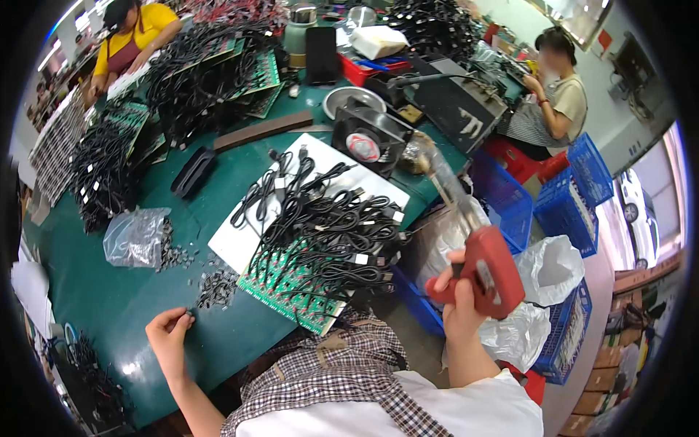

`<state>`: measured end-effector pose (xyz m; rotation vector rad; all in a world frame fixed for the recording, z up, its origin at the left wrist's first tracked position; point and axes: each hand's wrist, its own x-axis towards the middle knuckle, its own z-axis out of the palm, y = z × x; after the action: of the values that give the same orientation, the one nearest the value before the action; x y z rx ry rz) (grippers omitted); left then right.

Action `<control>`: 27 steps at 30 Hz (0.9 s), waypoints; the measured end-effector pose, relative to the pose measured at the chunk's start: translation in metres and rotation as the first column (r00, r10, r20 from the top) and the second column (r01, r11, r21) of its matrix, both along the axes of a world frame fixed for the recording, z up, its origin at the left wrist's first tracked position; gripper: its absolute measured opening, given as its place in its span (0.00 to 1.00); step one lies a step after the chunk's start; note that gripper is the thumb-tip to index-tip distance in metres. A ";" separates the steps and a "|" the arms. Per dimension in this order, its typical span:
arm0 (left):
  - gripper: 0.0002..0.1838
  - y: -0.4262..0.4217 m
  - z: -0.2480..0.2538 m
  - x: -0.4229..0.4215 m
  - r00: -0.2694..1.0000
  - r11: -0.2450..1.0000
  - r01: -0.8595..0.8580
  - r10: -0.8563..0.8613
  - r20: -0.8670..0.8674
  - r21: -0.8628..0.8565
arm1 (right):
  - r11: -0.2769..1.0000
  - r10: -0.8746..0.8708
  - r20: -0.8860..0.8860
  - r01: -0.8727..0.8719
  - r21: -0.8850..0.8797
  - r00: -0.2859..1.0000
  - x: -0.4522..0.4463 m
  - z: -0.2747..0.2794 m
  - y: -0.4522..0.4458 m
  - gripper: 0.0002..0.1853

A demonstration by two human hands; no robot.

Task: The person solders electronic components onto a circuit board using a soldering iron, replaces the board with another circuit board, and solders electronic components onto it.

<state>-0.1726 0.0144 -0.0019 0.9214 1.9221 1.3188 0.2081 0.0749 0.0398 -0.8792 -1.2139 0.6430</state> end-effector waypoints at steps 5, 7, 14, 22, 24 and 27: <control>0.06 0.000 -0.001 0.022 0.966 0.999 0.015 -0.028 0.256 0.051 | 0.934 -0.298 0.109 0.313 -0.172 0.948 0.025 -0.009 0.065 0.14; 0.06 0.003 0.002 0.040 0.929 0.996 0.047 -0.072 0.364 0.077 | 0.904 -0.354 0.192 0.388 -0.179 0.915 0.033 -0.014 0.076 0.15; 0.08 0.012 -0.001 0.076 0.802 0.991 0.099 -0.136 0.581 0.095 | 0.995 -0.041 -0.053 0.036 -0.091 0.998 0.026 0.003 0.008 0.17; 0.21 0.033 0.000 0.089 0.829 0.979 0.087 -0.172 0.531 0.182 | 0.658 0.444 -0.203 -0.471 -0.588 0.873 -0.038 -0.007 -0.040 0.36; 0.22 0.038 -0.001 0.092 0.868 0.977 0.102 -0.179 0.464 0.186 | 0.522 0.608 -0.147 -0.532 -0.667 0.780 -0.032 -0.016 -0.037 0.33; 0.22 0.041 -0.002 0.091 0.874 0.980 0.117 -0.180 0.452 0.162 | 0.440 0.609 -0.181 -0.518 -0.734 0.772 -0.037 -0.019 -0.037 0.29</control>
<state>-0.0817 0.0558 -0.0038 0.7141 1.3827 1.4312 0.1709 0.0383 0.0211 -1.1981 -1.3557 1.7912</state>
